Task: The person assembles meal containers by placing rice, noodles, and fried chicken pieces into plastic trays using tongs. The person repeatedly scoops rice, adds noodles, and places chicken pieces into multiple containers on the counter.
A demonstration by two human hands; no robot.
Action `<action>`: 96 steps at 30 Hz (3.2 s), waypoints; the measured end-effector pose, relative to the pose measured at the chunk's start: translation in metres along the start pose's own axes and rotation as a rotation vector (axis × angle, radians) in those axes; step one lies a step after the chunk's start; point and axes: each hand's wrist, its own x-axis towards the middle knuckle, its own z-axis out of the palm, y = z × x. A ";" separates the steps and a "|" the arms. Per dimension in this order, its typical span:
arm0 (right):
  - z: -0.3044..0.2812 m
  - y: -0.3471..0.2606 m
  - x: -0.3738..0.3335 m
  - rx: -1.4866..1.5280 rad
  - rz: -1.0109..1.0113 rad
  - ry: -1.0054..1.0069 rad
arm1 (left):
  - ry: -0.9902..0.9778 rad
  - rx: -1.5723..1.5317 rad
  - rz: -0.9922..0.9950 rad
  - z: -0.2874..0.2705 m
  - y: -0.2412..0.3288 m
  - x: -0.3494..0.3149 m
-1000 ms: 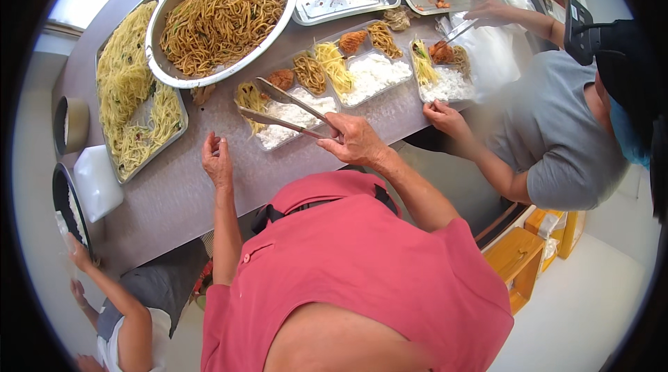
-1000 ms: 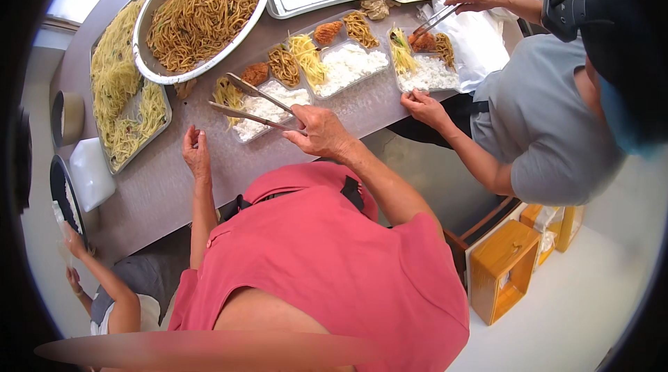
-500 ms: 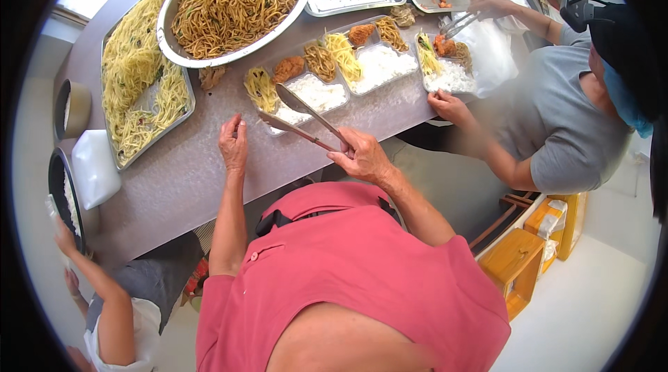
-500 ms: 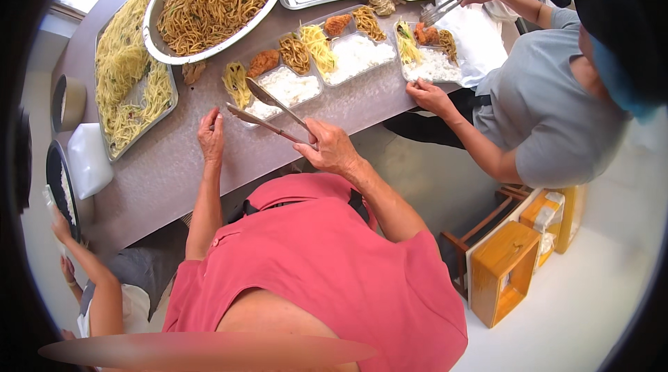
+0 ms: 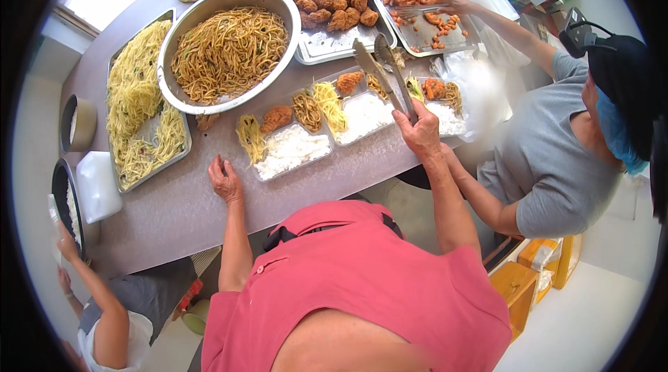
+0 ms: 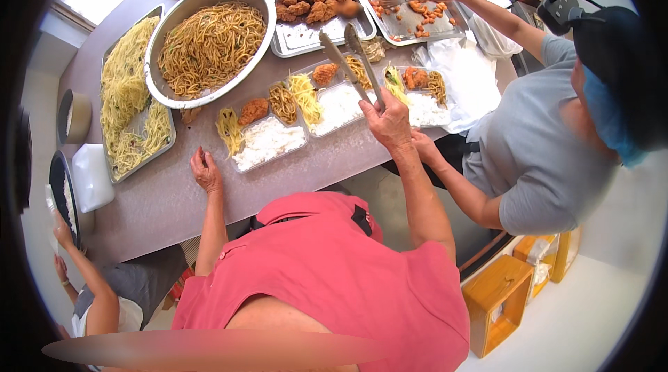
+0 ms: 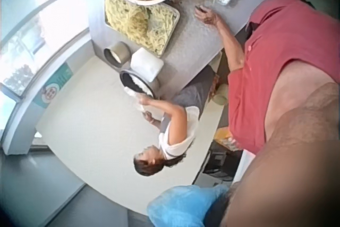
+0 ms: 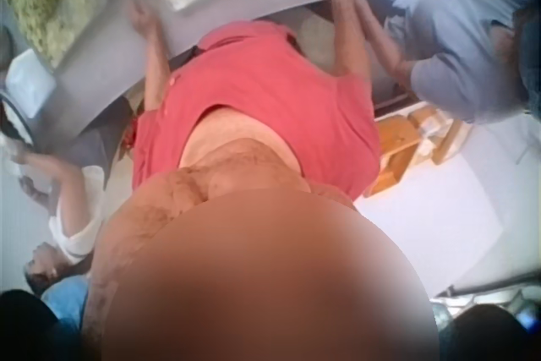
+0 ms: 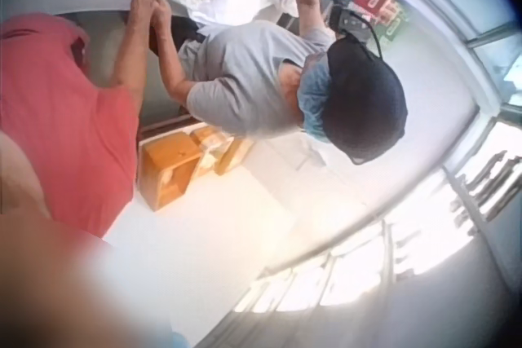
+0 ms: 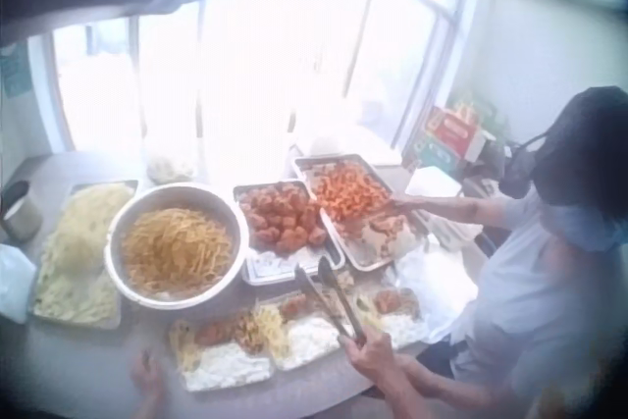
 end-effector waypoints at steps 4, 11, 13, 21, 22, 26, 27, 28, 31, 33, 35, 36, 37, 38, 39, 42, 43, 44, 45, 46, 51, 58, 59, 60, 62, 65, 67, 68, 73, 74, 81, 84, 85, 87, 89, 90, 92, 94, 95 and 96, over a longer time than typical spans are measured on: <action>-0.013 0.031 0.047 -0.097 0.038 -0.023 | 0.018 0.012 -0.064 0.001 -0.002 -0.002; -0.009 0.093 0.178 -0.496 0.123 -0.024 | 0.025 0.072 -0.072 0.002 0.005 -0.003; -0.006 0.091 0.217 -0.566 0.257 -0.132 | 0.025 0.103 -0.068 -0.001 0.004 -0.005; 0.032 0.118 0.314 -0.762 0.397 -0.312 | 0.007 0.184 -0.068 -0.003 0.010 -0.009; 0.033 0.130 0.322 -0.759 0.367 -0.301 | 0.014 0.181 -0.065 0.000 0.011 -0.009; 0.042 0.185 0.332 -0.763 0.225 -0.265 | 0.011 0.184 -0.051 0.004 0.015 -0.005; 0.041 0.181 0.328 -0.751 0.216 -0.291 | 0.004 0.195 -0.053 0.000 0.015 -0.008; 0.040 0.178 0.323 -0.740 0.210 -0.317 | 0.004 0.196 -0.053 -0.002 0.012 -0.009; 0.026 0.190 0.309 -0.581 0.297 -0.297 | -0.001 0.203 -0.039 -0.001 0.003 -0.009; 0.016 0.194 0.295 -0.536 0.283 -0.239 | -0.003 0.216 -0.017 -0.001 0.001 -0.008; 0.007 0.197 0.282 -0.379 0.297 -0.199 | -0.002 0.211 -0.011 0.001 0.000 -0.007; 0.003 0.196 0.275 -0.303 0.303 -0.179 | -0.001 0.208 -0.010 0.001 0.000 -0.007; -0.001 0.194 0.268 -0.278 0.269 -0.165 | -0.007 0.205 -0.007 0.000 0.000 -0.007; -0.007 0.192 0.263 -0.255 0.235 -0.150 | -0.013 0.201 -0.005 0.000 -0.001 -0.006; -0.011 0.188 0.258 -0.229 0.199 -0.138 | -0.016 0.200 -0.004 -0.001 0.000 -0.006; -0.019 0.174 0.237 -0.189 0.137 -0.086 | 0.005 0.175 0.011 0.001 0.001 -0.003; -0.023 0.159 0.228 -0.191 0.163 -0.116 | 0.011 0.172 0.023 -0.002 0.001 -0.004; -0.027 0.146 0.219 -0.193 0.189 -0.145 | 0.016 0.169 0.036 -0.001 0.002 -0.003; -0.031 0.137 0.207 -0.096 0.200 -0.157 | 0.018 0.164 0.047 -0.001 0.003 -0.003; -0.035 0.128 0.198 -0.087 0.218 -0.186 | 0.026 0.162 0.045 -0.002 0.003 -0.004; -0.049 0.090 0.130 -0.024 0.175 -0.225 | 0.028 0.152 0.019 0.002 -0.001 -0.007; -0.050 0.057 0.064 -0.179 0.100 -0.484 | 0.036 0.091 0.011 0.005 -0.001 -0.006; -0.048 0.056 0.064 -0.196 -0.008 -0.493 | 0.043 0.085 0.008 0.004 -0.001 -0.007; -0.047 0.056 0.064 -0.214 -0.112 -0.495 | 0.039 0.087 0.004 0.004 -0.001 -0.007; -0.046 0.056 0.069 -0.308 -0.357 -0.496 | 0.031 0.093 -0.006 0.002 -0.002 -0.008; -0.048 0.046 0.091 -0.492 -0.549 -0.586 | 0.038 0.095 -0.008 -0.001 0.000 -0.007; -0.051 0.053 0.089 -0.546 -0.526 -0.639 | 0.039 0.102 -0.009 -0.001 0.005 -0.006; -0.054 0.061 0.082 -0.613 -0.553 -0.657 | 0.040 0.104 -0.009 -0.001 0.007 -0.005; -0.053 0.165 -0.004 -1.055 -0.907 -0.635 | 0.055 0.115 -0.003 0.000 -0.003 -0.011; -0.041 0.103 0.054 -0.701 -0.675 -0.673 | 0.077 0.151 -0.005 -0.012 -0.002 -0.014; -0.045 0.068 0.078 -0.602 -0.489 -0.606 | 0.069 0.124 0.017 0.004 0.005 -0.004; -0.027 0.063 0.079 -0.577 -0.471 -0.628 | 0.079 0.151 0.019 0.001 0.001 -0.007; -0.025 0.059 0.078 -0.581 -0.456 -0.631 | 0.074 0.145 0.021 0.003 0.001 -0.006; -0.025 0.056 0.080 -0.579 -0.443 -0.631 | 0.071 0.143 0.020 0.004 0.000 -0.005; -0.028 0.055 0.084 -0.564 -0.430 -0.621 | 0.074 0.149 0.012 0.002 0.001 -0.006; -0.030 0.055 0.085 -0.557 -0.422 -0.616 | 0.070 0.159 0.015 0.002 0.001 -0.006; -0.033 0.056 0.086 -0.549 -0.405 -0.611 | 0.062 0.178 0.020 0.002 0.003 -0.006; -0.032 0.054 0.086 -0.544 -0.381 -0.612 | 0.068 0.166 0.027 0.003 0.002 -0.005; -0.031 0.053 0.086 -0.545 -0.369 -0.614 | 0.071 0.160 0.030 0.003 0.001 -0.005; -0.030 0.051 0.086 -0.544 -0.356 -0.616 | 0.071 0.161 0.033 0.002 0.002 -0.005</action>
